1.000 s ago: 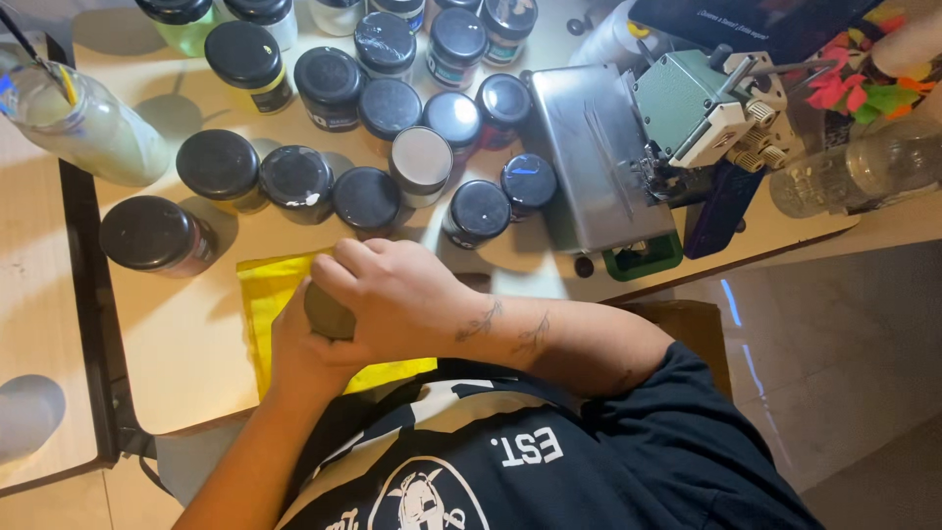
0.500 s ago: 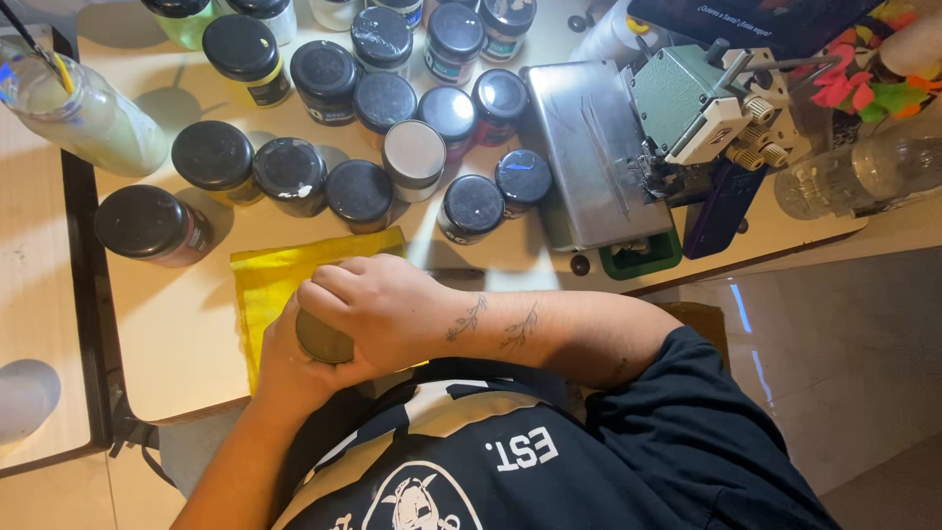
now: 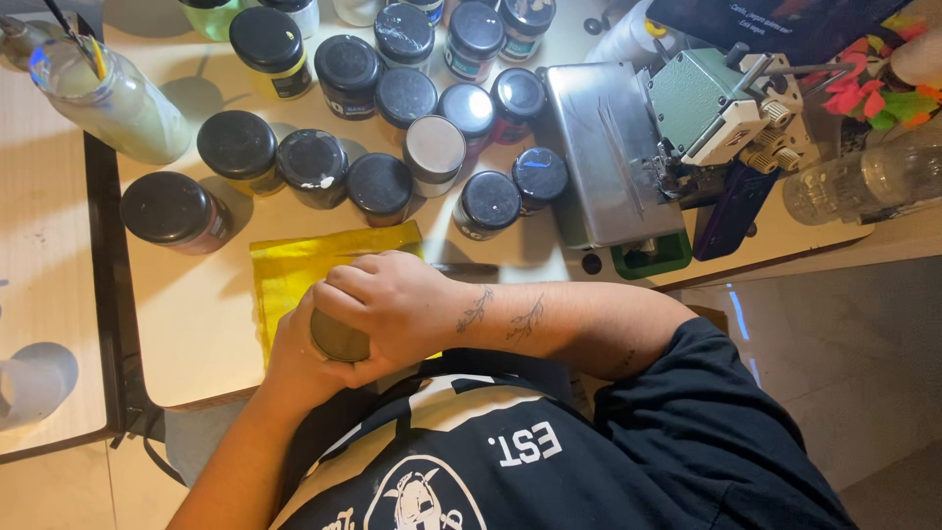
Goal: The person stirs a yellow substance in a small jar with a yellow stick, then opens a second jar and stirs its contents. The person continues to stir the first jar's contents for the remainder of the clip.
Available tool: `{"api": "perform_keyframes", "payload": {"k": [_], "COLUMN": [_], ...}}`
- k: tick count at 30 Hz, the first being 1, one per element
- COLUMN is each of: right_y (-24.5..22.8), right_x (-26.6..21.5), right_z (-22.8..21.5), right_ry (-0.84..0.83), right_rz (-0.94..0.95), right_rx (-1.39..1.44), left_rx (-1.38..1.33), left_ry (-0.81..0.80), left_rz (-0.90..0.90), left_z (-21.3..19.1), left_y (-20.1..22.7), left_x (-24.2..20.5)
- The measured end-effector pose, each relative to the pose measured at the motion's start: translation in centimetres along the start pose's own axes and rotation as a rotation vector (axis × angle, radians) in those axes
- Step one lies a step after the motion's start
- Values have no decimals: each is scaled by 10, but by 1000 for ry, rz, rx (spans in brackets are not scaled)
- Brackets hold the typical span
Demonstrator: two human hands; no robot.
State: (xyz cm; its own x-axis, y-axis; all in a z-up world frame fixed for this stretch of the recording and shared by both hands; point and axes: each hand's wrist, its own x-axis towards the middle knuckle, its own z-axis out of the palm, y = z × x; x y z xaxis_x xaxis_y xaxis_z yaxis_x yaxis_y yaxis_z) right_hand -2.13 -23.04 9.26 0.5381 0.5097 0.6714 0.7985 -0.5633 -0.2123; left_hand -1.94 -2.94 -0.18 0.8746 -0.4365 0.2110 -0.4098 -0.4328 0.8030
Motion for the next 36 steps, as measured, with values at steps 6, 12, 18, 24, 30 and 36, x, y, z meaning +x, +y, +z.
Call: {"api": "perform_keyframes", "payload": {"k": [6,12,18,24,30,36], "right_y": [3,-6,-10,2,6,8], "right_x": [3,23,-17,-38,-61,-83], "right_z": [-1,-22,-3,6,14,28], "right_ry": [-42,6,-20,24,-425,-353], "right_rz": [14,77,414,639,600,472], "right_rx": [25,33,696,922,899,848], "left_rx": [48,45,-431,-327,25,-78], "left_ry": [-21,-34,190,62,-312,-618], "left_rz": [-73,-228,75,250,447,633], "left_z": [-1,-5,-37,-38,-85,-64], "left_y": [9,-30,23,55,116,146], "left_x": [7,5,16,19,52,72]}}
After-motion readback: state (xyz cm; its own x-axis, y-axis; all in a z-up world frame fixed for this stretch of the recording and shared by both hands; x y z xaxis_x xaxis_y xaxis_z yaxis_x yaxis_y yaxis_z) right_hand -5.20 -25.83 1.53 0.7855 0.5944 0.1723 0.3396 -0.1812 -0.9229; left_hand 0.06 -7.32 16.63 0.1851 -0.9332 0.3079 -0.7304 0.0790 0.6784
